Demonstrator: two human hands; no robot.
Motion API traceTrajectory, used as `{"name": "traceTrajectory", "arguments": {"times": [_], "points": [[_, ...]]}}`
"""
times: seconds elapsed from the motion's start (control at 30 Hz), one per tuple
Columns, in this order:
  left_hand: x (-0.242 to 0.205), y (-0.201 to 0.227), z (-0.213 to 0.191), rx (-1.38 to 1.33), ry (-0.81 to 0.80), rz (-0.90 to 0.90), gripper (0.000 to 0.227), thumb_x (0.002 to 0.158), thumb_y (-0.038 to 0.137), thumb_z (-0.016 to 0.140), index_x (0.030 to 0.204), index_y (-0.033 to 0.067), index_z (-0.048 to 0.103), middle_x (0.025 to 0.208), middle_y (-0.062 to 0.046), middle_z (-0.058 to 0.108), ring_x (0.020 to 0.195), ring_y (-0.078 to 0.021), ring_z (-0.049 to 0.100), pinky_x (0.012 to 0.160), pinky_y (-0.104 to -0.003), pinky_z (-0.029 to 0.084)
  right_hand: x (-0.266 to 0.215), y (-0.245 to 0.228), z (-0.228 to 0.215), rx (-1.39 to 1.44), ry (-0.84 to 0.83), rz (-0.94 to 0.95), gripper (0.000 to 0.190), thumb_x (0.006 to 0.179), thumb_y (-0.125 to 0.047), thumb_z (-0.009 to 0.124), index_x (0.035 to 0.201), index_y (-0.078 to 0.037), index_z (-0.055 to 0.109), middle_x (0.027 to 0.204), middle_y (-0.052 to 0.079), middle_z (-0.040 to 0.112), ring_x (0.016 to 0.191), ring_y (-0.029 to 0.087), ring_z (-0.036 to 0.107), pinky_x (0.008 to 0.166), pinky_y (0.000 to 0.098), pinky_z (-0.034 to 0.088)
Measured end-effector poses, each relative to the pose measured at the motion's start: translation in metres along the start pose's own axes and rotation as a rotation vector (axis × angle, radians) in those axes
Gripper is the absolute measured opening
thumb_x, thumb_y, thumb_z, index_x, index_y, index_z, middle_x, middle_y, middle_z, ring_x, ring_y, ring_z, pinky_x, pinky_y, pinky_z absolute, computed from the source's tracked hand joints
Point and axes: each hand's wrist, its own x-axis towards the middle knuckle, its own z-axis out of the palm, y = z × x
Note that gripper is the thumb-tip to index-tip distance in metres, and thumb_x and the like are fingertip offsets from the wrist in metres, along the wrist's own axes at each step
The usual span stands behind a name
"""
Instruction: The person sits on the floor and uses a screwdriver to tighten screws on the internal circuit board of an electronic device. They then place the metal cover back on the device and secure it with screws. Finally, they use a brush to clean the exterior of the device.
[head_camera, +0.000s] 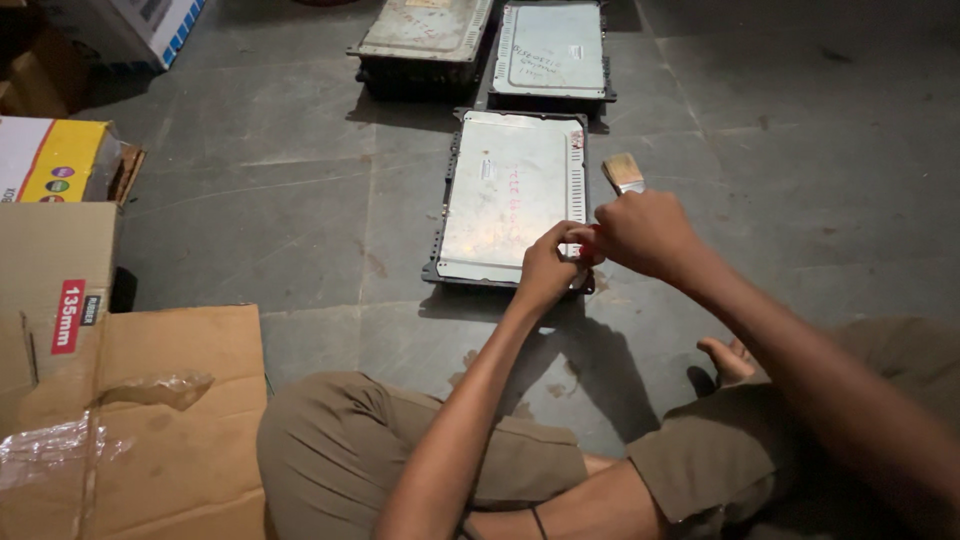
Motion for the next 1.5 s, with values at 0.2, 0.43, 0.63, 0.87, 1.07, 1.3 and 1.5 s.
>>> {"name": "traceTrajectory", "arguments": {"times": [0.2, 0.43, 0.63, 0.87, 1.07, 1.3, 1.5], "points": [[0.004, -0.003, -0.003, 0.069, -0.006, 0.093, 0.037, 0.089, 0.012, 0.077, 0.125, 0.0076, 0.07, 0.103, -0.007, 0.076, 0.077, -0.0115, 0.066, 0.068, -0.028, 0.053, 0.006, 0.013, 0.002, 0.667, 0.378, -0.642, 0.03, 0.083, -0.02, 0.062, 0.107, -0.004, 0.07, 0.091, 0.014, 0.071, 0.075, 0.025, 0.074, 0.063, 0.0348, 0.06], [0.004, -0.008, -0.003, -0.159, -0.098, 0.043, 0.044, 0.079, 0.006, 0.067, 0.123, 0.0022, 0.073, 0.105, -0.008, 0.077, 0.089, -0.0087, 0.076, 0.077, -0.028, 0.061, 0.002, 0.005, 0.005, 0.108, 0.069, -0.075, 0.038, 0.105, -0.045, 0.062, 0.101, -0.009, 0.075, 0.087, 0.015, 0.075, 0.084, 0.032, 0.073, 0.074, 0.0422, 0.057], [0.008, -0.008, -0.006, -0.007, -0.035, -0.004, 0.041, 0.087, 0.021, 0.076, 0.126, 0.0051, 0.071, 0.1, -0.008, 0.079, 0.08, -0.0102, 0.072, 0.072, -0.027, 0.056, 0.01, 0.018, 0.01, 0.605, 0.279, -0.524, 0.045, 0.074, -0.009, 0.063, 0.118, -0.001, 0.062, 0.096, 0.019, 0.068, 0.081, 0.035, 0.07, 0.061, 0.041, 0.058], [0.004, 0.002, -0.006, 0.08, -0.009, -0.002, 0.035, 0.083, 0.016, 0.078, 0.116, 0.0048, 0.075, 0.106, -0.007, 0.079, 0.08, -0.0125, 0.066, 0.072, -0.027, 0.053, 0.004, 0.005, 0.005, 0.048, 0.123, -0.044, 0.036, 0.098, -0.042, 0.067, 0.1, -0.007, 0.074, 0.09, 0.018, 0.073, 0.087, 0.034, 0.073, 0.077, 0.0437, 0.057], [0.007, -0.008, -0.006, 0.061, -0.007, 0.052, 0.033, 0.09, 0.016, 0.073, 0.121, 0.0058, 0.072, 0.105, -0.008, 0.079, 0.089, -0.0101, 0.073, 0.074, -0.026, 0.056, 0.008, 0.021, 0.007, 0.476, 0.112, -0.29, 0.043, 0.084, -0.026, 0.064, 0.122, -0.007, 0.066, 0.097, 0.017, 0.073, 0.082, 0.031, 0.075, 0.068, 0.0404, 0.059], [0.006, -0.005, -0.009, 0.021, -0.049, 0.002, 0.038, 0.084, 0.012, 0.079, 0.12, 0.0037, 0.071, 0.104, -0.011, 0.075, 0.079, -0.0142, 0.063, 0.068, -0.028, 0.051, 0.008, 0.001, 0.012, 0.262, 0.157, -0.095, 0.035, 0.095, -0.04, 0.066, 0.103, -0.006, 0.07, 0.085, 0.016, 0.075, 0.079, 0.033, 0.074, 0.069, 0.0446, 0.056], [0.007, -0.003, -0.008, 0.043, -0.044, 0.049, 0.034, 0.085, 0.019, 0.079, 0.115, 0.0046, 0.074, 0.104, -0.006, 0.078, 0.089, -0.01, 0.068, 0.077, -0.027, 0.054, 0.0, 0.004, 0.004, 0.272, 0.145, -0.108, 0.035, 0.099, -0.045, 0.064, 0.098, -0.011, 0.075, 0.085, 0.015, 0.074, 0.083, 0.036, 0.071, 0.071, 0.0469, 0.055]]}}
